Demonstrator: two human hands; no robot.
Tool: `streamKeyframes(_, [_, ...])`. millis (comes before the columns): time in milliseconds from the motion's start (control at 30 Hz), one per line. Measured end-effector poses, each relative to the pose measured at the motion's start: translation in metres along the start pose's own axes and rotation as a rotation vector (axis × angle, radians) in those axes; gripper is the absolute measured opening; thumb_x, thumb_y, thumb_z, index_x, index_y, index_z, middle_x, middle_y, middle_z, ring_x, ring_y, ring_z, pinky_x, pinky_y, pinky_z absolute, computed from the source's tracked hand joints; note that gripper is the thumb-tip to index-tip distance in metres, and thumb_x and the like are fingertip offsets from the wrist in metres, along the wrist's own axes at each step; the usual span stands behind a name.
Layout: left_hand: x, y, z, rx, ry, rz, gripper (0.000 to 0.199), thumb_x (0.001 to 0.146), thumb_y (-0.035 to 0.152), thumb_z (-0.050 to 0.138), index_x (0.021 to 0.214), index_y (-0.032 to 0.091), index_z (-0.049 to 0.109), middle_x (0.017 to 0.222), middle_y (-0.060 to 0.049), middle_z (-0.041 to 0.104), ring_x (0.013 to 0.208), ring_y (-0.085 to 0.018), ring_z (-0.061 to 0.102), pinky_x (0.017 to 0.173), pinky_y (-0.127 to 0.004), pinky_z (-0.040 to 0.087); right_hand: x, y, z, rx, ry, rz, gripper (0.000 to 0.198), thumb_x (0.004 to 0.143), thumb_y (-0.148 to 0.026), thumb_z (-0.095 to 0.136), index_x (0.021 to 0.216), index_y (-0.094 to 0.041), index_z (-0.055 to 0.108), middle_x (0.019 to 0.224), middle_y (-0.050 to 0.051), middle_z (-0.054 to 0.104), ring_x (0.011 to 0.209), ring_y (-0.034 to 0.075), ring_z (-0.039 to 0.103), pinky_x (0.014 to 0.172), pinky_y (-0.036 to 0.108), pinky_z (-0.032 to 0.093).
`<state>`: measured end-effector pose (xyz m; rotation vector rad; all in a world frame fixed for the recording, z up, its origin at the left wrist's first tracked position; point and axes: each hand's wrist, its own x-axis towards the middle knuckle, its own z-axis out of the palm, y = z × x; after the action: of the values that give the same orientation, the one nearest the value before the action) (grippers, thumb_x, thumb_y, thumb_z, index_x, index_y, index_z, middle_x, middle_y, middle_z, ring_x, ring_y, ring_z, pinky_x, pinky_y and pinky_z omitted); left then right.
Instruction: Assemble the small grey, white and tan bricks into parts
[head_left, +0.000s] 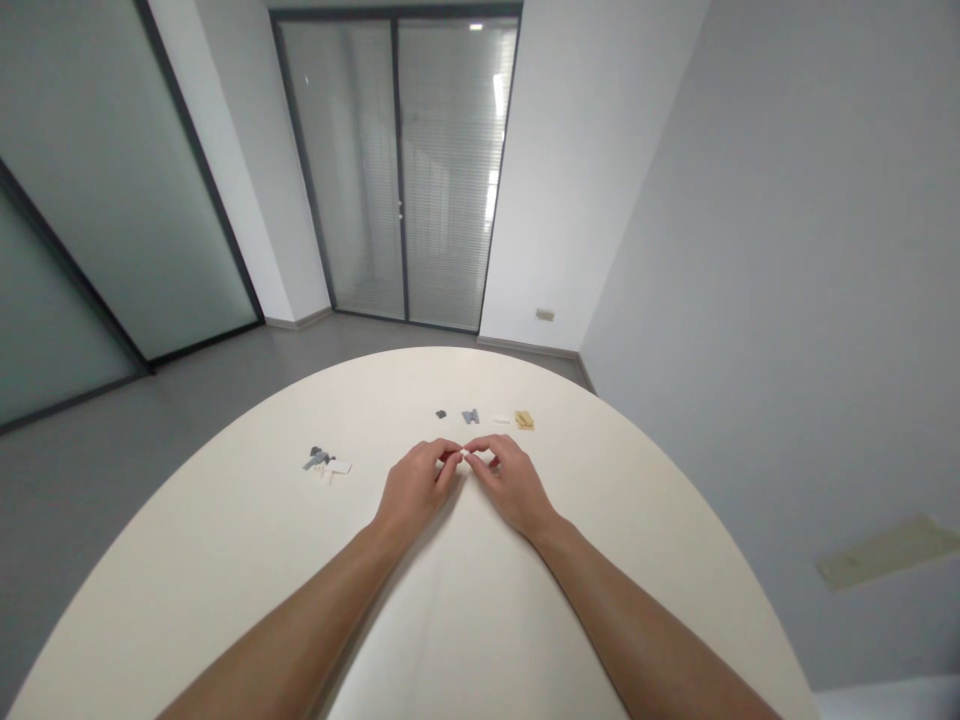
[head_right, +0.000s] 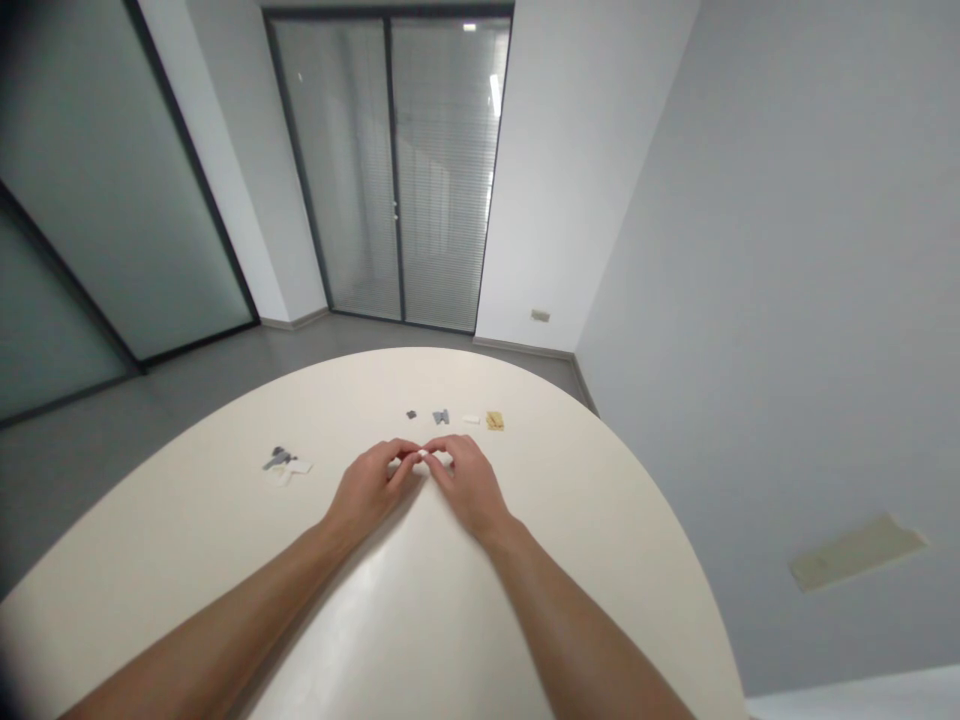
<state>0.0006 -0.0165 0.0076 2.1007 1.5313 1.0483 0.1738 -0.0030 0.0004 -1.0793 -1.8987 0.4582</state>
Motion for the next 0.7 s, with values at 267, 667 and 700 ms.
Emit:
streamKeyframes(267, [0.0008,-0.0010,0.0007,-0.001,0.007,-0.014,0.023,0.097,0.034,0.047,0.102,0.025,0.068,0.100,-0.003,0.073,0.094,-0.020,0.065,0.082,-0.033,0.048,0.0003,-0.0005,0.0003,0.008,-0.009,-0.006,0.010,0.094,-0.029,0.060,0.101,-0.025,0.067,0.103,0.003,0.070,0.099,0.019,0.061,0.081,0.032,0.051])
streamKeyframes(667, [0.0000,-0.0062,0.0026,-0.054,0.016,0.043,0.019,0.095,0.031,0.050,0.104,0.024,0.066,0.102,-0.002,0.072,0.095,-0.019,0.064,0.084,-0.032,0.049,-0.0005,0.0030,0.0020,0.028,0.009,0.030,0.010,0.094,-0.028,0.059,0.101,-0.024,0.066,0.102,0.003,0.069,0.096,0.017,0.061,0.078,0.030,0.050])
streamKeyframes(700, [0.0002,-0.0061,0.0025,-0.053,0.014,0.035,0.019,0.095,0.031,0.050,0.104,0.024,0.066,0.102,-0.002,0.072,0.095,-0.019,0.064,0.084,-0.033,0.049,-0.0006,0.0029,0.0019,0.028,0.009,0.029,0.010,0.094,-0.028,0.059,0.101,-0.024,0.065,0.103,0.003,0.069,0.096,0.017,0.061,0.077,0.030,0.051])
